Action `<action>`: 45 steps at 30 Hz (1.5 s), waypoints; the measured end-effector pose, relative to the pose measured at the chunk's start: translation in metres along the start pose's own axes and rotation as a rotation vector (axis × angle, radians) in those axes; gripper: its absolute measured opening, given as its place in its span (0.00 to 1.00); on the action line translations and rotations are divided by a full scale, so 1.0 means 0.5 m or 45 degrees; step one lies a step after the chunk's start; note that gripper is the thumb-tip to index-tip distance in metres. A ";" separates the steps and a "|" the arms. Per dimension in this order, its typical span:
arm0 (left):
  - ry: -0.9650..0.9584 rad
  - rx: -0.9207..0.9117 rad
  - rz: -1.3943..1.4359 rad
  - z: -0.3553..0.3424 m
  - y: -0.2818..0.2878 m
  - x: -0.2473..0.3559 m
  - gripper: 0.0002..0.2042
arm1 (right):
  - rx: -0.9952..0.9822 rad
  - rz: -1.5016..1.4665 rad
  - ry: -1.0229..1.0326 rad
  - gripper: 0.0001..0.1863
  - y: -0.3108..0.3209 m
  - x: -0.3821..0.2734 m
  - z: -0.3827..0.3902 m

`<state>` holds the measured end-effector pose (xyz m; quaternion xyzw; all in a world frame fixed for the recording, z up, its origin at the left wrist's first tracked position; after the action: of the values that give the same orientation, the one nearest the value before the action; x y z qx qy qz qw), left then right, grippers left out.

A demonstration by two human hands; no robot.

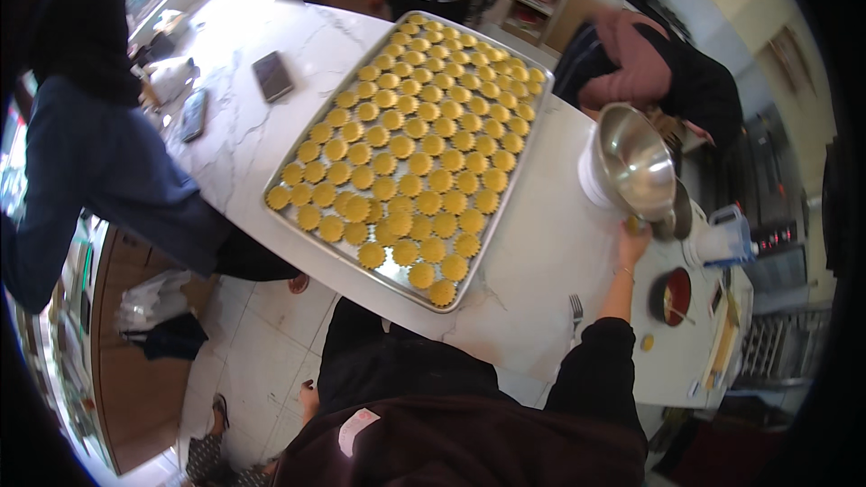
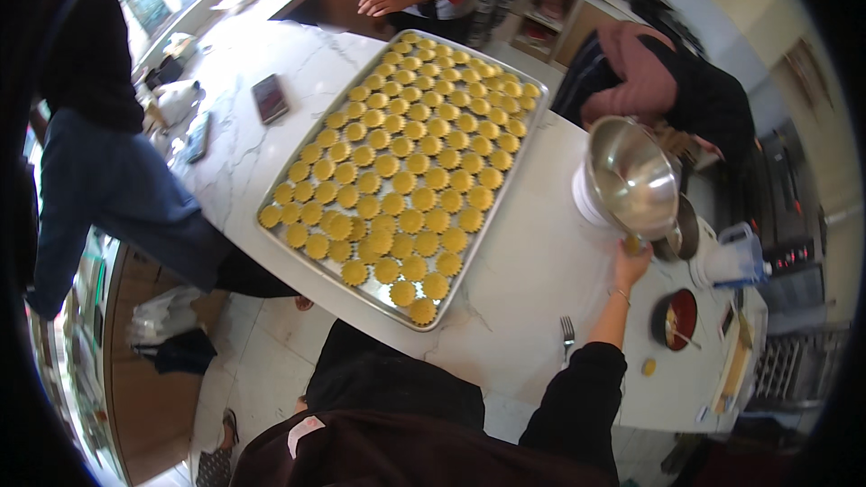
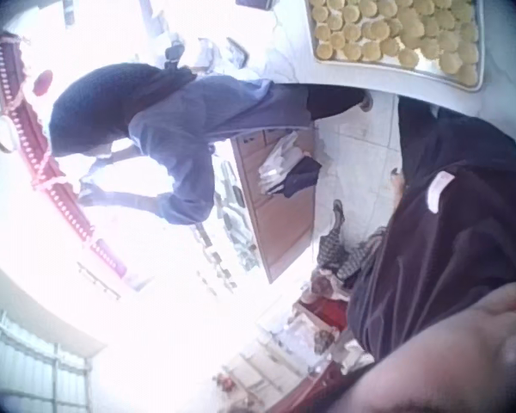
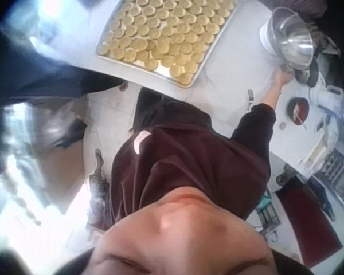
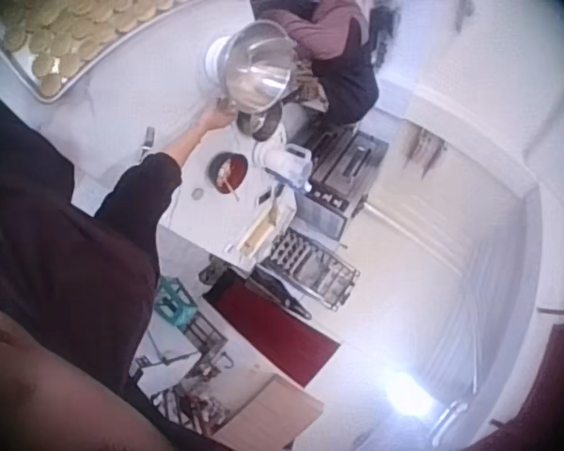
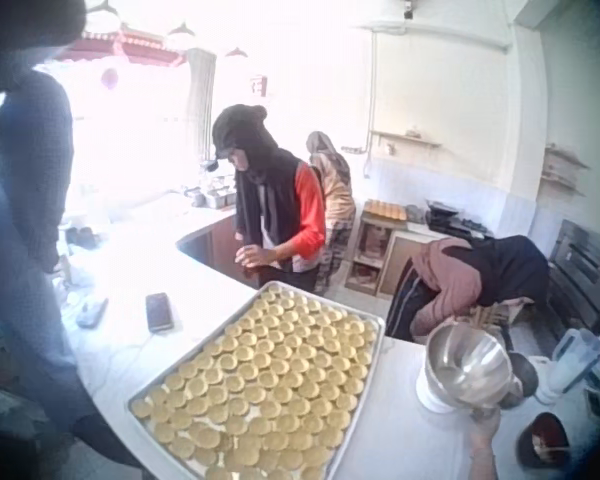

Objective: The person places yellow pastry molds onto a metal tray by hand, arranging them into rows alongside other workers at a large counter.

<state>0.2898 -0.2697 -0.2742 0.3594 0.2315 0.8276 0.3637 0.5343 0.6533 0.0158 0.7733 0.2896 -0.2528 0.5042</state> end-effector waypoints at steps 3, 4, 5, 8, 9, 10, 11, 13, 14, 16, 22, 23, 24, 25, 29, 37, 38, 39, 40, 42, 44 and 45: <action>0.076 0.207 -0.024 0.091 -0.017 -0.025 0.29 | -0.114 -0.067 -0.039 0.38 -0.045 -0.026 -0.004; 0.063 0.142 0.073 0.108 -0.030 -0.017 0.29 | -0.146 -0.149 -0.093 0.36 -0.056 -0.026 0.002; 0.079 0.122 0.085 0.115 -0.041 -0.046 0.29 | -0.162 -0.158 -0.084 0.36 -0.058 -0.032 0.000; 0.194 0.095 0.155 0.130 -0.056 -0.101 0.28 | -0.112 -0.380 -0.148 0.32 -0.050 -0.037 0.014; 0.215 0.076 0.153 0.130 -0.042 -0.057 0.28 | -0.015 -0.455 -0.154 0.32 -0.026 -0.023 0.036; 0.246 0.075 0.180 0.140 -0.031 -0.033 0.28 | 0.062 -0.545 -0.137 0.31 -0.011 -0.033 0.061; 0.270 0.074 0.208 0.150 -0.025 -0.009 0.27 | 0.059 -0.502 -0.130 0.31 -0.003 -0.048 0.096; 0.286 0.074 0.233 0.164 -0.020 0.031 0.27 | -0.034 -0.437 -0.116 0.32 0.015 -0.113 0.190; 0.276 0.057 0.234 0.162 -0.013 0.062 0.26 | -0.108 -0.409 -0.113 0.33 0.035 -0.166 0.244; 0.202 0.025 0.198 0.140 -0.006 0.118 0.26 | -0.326 -0.653 -0.064 0.34 0.016 -0.247 0.337; 0.162 -0.032 0.216 0.053 -0.009 0.133 0.26 | -1.043 -0.665 0.630 0.39 -0.048 -0.607 0.540; 0.163 -0.024 0.229 0.043 -0.008 0.137 0.26 | -1.038 -0.664 0.637 0.39 -0.063 -0.629 0.547; 0.141 -0.008 0.288 0.034 -0.008 0.148 0.26 | -1.094 -0.678 0.688 0.40 -0.081 -0.652 0.558; 0.130 -0.014 0.293 0.031 -0.010 0.163 0.26 | -1.151 -0.691 0.742 0.40 -0.099 -0.666 0.571; 0.076 0.010 0.303 0.035 -0.023 0.175 0.25 | -1.213 -0.625 0.889 0.41 -0.149 -0.704 0.606; 0.085 -0.068 0.085 0.116 -0.047 0.088 0.23 | -1.256 -0.473 1.009 0.38 -0.170 -0.704 0.637; 0.092 -0.084 0.066 0.113 -0.046 0.080 0.23 | -1.229 -0.460 0.982 0.38 -0.165 -0.697 0.628; 0.085 -0.107 0.046 0.103 -0.049 0.080 0.23 | -1.117 -0.487 0.996 0.37 -0.143 -0.695 0.610; 0.078 -0.124 0.041 0.092 -0.053 0.075 0.23 | -1.001 -0.505 1.012 0.36 -0.116 -0.697 0.593; 0.085 -0.137 0.025 0.081 -0.049 0.059 0.23 | -0.995 -0.591 0.872 0.34 -0.083 -0.689 0.568; 0.045 -0.190 0.003 0.043 -0.066 0.075 0.23 | -0.916 -0.745 0.672 0.25 -0.020 -0.656 0.526; 0.013 -0.222 -0.019 0.027 -0.071 0.093 0.23 | -0.855 -0.703 0.628 0.25 -0.003 -0.604 0.506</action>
<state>0.2937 -0.2100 -0.2688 0.3203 0.1630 0.8437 0.3988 0.2956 0.3613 0.1293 0.4996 0.6595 -0.0793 0.5560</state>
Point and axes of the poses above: each hand's wrist, its own z-axis away from the middle knuckle, its own y-axis out of the back of the hand, x = y × z, the point moved 9 cm from there along -z, towards the middle knuckle, and after that the axes turned 2 degrees about -y, right-handed, at the moved point
